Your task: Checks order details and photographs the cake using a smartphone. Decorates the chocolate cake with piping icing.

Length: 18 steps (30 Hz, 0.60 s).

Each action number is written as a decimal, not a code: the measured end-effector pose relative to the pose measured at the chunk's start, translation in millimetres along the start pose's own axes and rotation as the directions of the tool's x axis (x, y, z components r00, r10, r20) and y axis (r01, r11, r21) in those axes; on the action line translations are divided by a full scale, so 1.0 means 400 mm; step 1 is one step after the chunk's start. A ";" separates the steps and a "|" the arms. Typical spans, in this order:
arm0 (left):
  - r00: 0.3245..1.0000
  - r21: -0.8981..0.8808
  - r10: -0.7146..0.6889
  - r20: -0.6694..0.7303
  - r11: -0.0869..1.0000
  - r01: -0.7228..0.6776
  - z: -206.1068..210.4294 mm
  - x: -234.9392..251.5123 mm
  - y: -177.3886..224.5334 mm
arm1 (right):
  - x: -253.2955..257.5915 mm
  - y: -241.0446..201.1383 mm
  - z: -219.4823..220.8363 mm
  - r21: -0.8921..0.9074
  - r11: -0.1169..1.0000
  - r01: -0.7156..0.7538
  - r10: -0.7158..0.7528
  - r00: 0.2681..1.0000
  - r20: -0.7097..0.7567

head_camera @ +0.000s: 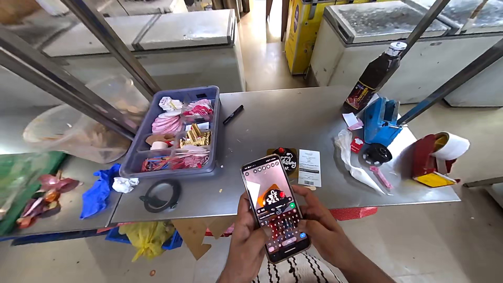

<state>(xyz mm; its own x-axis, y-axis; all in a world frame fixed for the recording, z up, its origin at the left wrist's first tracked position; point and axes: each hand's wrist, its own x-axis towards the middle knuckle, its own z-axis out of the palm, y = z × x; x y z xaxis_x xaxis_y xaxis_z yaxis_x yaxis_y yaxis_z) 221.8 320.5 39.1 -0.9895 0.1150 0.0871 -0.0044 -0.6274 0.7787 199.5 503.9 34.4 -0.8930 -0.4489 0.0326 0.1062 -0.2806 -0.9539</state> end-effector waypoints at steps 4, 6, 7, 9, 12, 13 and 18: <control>0.998 -0.069 0.031 0.055 0.997 -0.027 0.001 -0.003 -0.010 | 0.008 -0.002 0.014 -0.048 0.998 -0.042 0.035 0.991 -0.126; 0.999 -0.081 0.026 0.042 0.996 -0.022 0.003 -0.004 -0.014 | 0.010 -0.003 0.020 -0.082 0.995 -0.065 0.050 0.984 -0.169; 1.000 -0.085 0.020 0.023 0.996 -0.018 0.004 -0.005 -0.015 | 0.010 -0.004 0.022 -0.086 0.994 -0.071 0.055 0.983 -0.174; 1.000 -0.086 0.005 -0.025 0.996 -0.007 0.004 -0.007 -0.017 | 0.008 0.001 0.022 -0.066 0.996 -0.053 0.042 0.986 -0.159; 0.986 -0.038 -0.034 -0.163 0.999 0.028 0.005 -0.008 -0.024 | 0.006 0.018 0.014 -0.050 0.999 -0.008 0.002 0.993 -0.116; 0.974 0.005 -0.051 -0.219 0.999 0.054 0.006 -0.008 -0.029 | 0.005 0.022 0.014 -0.081 0.997 -0.014 0.005 0.994 -0.114; 0.868 -0.051 -0.203 -0.454 0.978 0.202 -0.024 0.001 -0.037 | -0.008 0.057 -0.008 -0.195 0.962 -0.193 0.184 0.981 -0.067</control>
<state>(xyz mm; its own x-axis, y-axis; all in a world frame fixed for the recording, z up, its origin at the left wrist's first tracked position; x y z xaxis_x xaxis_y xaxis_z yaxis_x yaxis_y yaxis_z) 220.3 322.3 21.6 -0.9231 -0.1226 -0.3646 -0.2116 -0.6297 0.7475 203.3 501.7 11.6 -0.8854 -0.4353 -0.1631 0.1896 -0.0180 -0.9817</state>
